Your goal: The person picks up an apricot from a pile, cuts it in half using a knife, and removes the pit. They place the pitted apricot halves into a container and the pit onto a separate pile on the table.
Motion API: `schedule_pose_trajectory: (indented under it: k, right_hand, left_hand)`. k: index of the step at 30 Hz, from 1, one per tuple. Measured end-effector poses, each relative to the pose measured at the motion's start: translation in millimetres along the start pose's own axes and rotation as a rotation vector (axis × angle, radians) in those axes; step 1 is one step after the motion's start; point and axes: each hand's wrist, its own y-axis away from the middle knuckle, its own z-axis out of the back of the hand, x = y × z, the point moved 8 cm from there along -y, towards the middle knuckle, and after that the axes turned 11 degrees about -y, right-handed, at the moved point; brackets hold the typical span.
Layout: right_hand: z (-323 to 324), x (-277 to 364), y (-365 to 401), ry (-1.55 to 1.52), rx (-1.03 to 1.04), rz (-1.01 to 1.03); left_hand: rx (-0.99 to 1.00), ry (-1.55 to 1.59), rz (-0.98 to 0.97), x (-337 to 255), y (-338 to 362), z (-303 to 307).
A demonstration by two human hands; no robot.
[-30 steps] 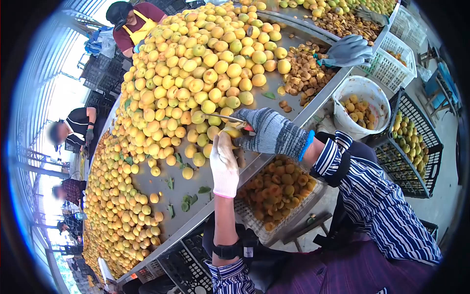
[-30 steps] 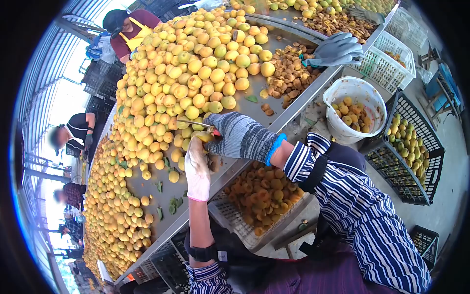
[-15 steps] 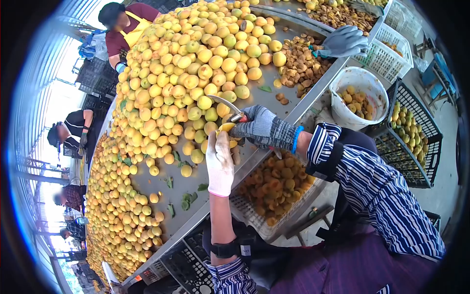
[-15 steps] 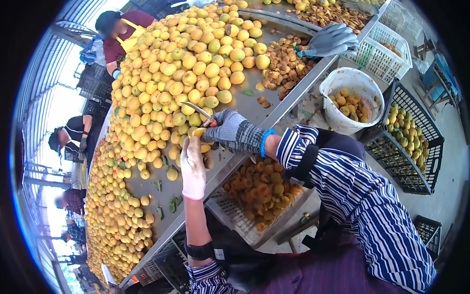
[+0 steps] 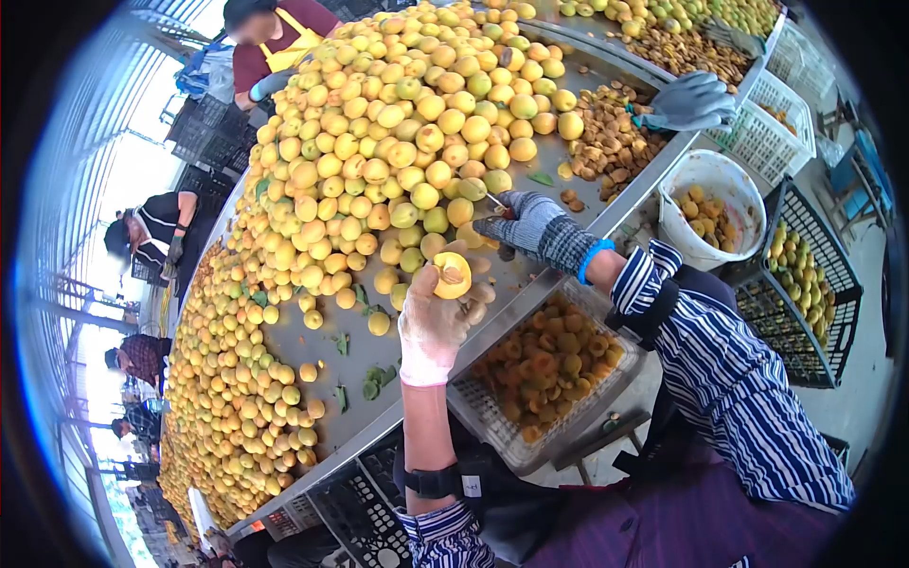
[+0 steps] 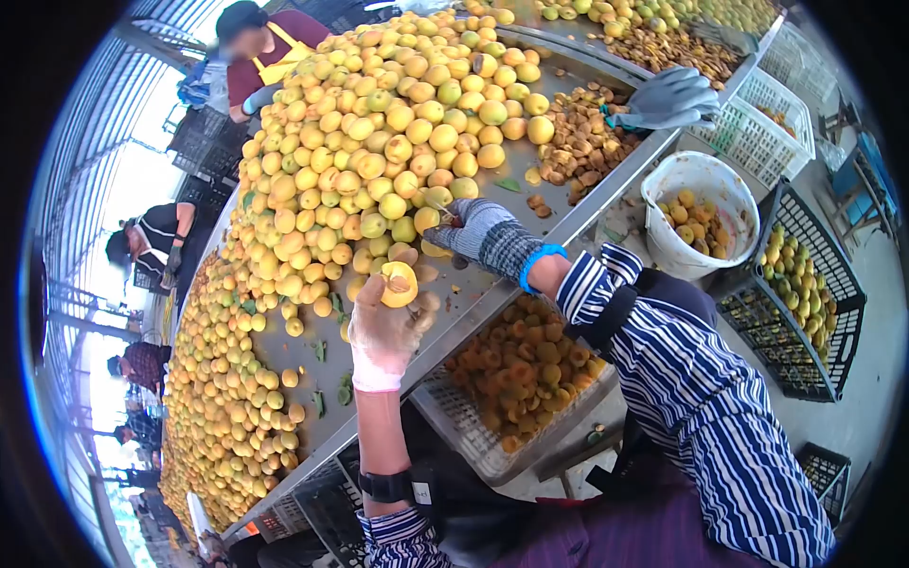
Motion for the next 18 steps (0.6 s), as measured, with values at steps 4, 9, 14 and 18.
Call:
schedule_pose_trajectory:
  k: [4,9,14,18]
  right_hand:
    - [27.1,14.7,-4.4,0.211,-0.258,0.333]
    - [63.7,16.0,-18.5,-1.208,0.342,0.203]
    - [57.5,-3.9,-13.5,-1.495,-0.003,0.0]
    - [28.5,20.8,10.6,-1.32,0.05,-0.022]
  left_hand:
    - [-0.004,0.085,-0.044,-5.0,0.3,1.0]
    - [-0.035,0.121,-0.081,-12.4,6.0,-27.5]
    - [-0.214,0.123,0.028,7.3,-3.2,-17.6]
    - [-0.117,0.259,0.058,13.5,-14.0,-16.8]
